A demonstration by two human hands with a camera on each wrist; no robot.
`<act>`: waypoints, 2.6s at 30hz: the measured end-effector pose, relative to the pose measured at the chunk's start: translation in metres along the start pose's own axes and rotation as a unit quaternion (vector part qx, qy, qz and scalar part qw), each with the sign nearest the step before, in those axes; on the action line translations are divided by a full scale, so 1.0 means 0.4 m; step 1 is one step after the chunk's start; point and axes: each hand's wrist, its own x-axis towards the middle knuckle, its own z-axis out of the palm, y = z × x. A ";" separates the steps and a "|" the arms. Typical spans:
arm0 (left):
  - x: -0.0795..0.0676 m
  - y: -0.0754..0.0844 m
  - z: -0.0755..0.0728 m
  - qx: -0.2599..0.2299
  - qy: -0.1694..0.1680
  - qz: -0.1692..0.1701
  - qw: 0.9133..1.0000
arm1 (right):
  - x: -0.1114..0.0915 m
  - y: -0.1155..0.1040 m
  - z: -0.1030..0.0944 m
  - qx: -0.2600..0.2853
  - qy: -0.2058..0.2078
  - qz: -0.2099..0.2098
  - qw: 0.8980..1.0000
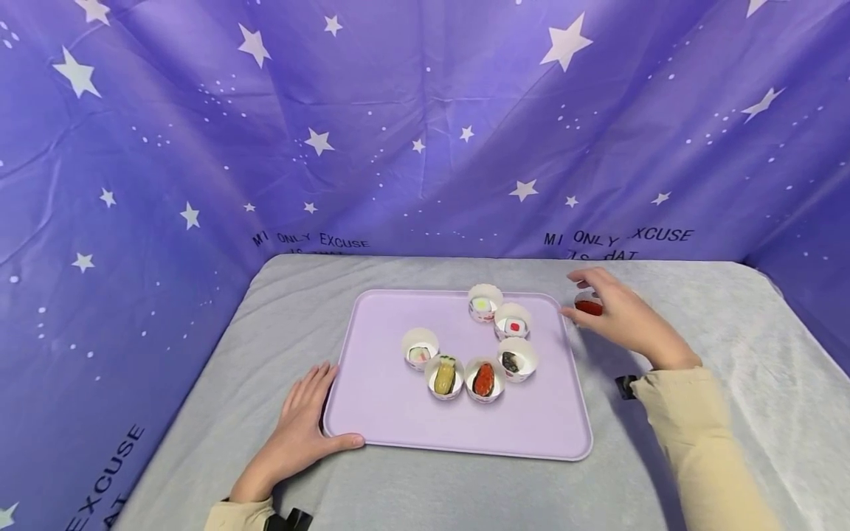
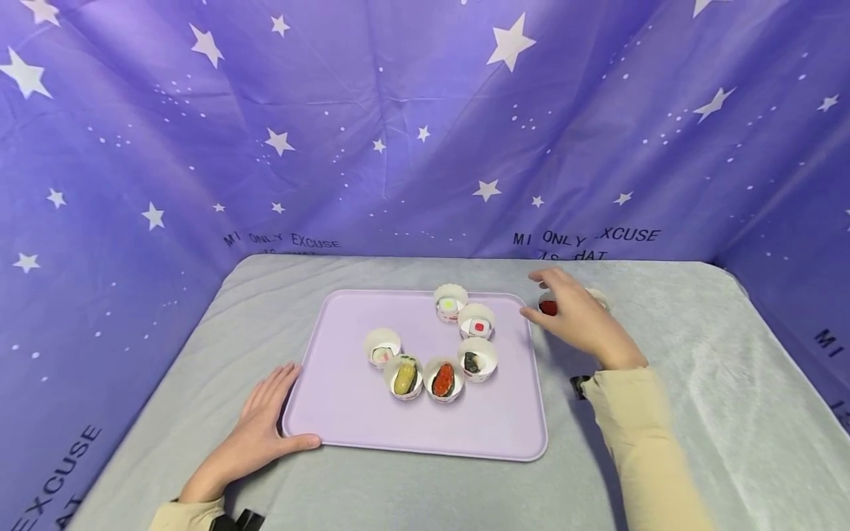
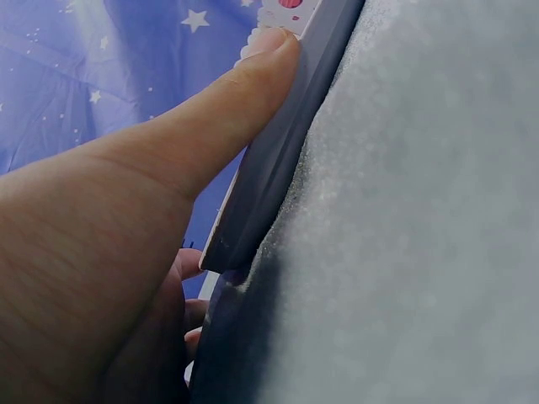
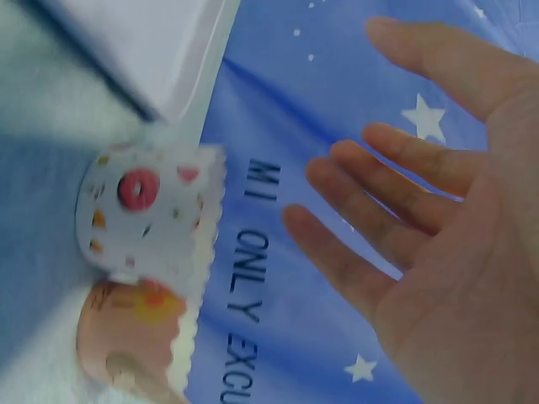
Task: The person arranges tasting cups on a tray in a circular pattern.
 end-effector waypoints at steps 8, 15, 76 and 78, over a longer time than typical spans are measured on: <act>-0.002 0.000 0.000 -0.001 0.004 -0.002 1.000 | -0.022 0.052 -0.049 0.022 0.029 -0.005 0.999; -0.002 0.002 -0.003 -0.003 0.005 -0.001 1.000 | -0.052 0.099 -0.077 0.019 0.021 0.033 0.999; -0.002 0.004 0.002 -0.009 -0.002 -0.001 1.000 | -0.042 0.270 -0.027 -0.002 0.007 0.040 0.999; -0.002 0.005 0.001 -0.009 -0.002 -0.002 1.000 | -0.042 0.271 -0.025 -0.003 0.012 0.030 0.999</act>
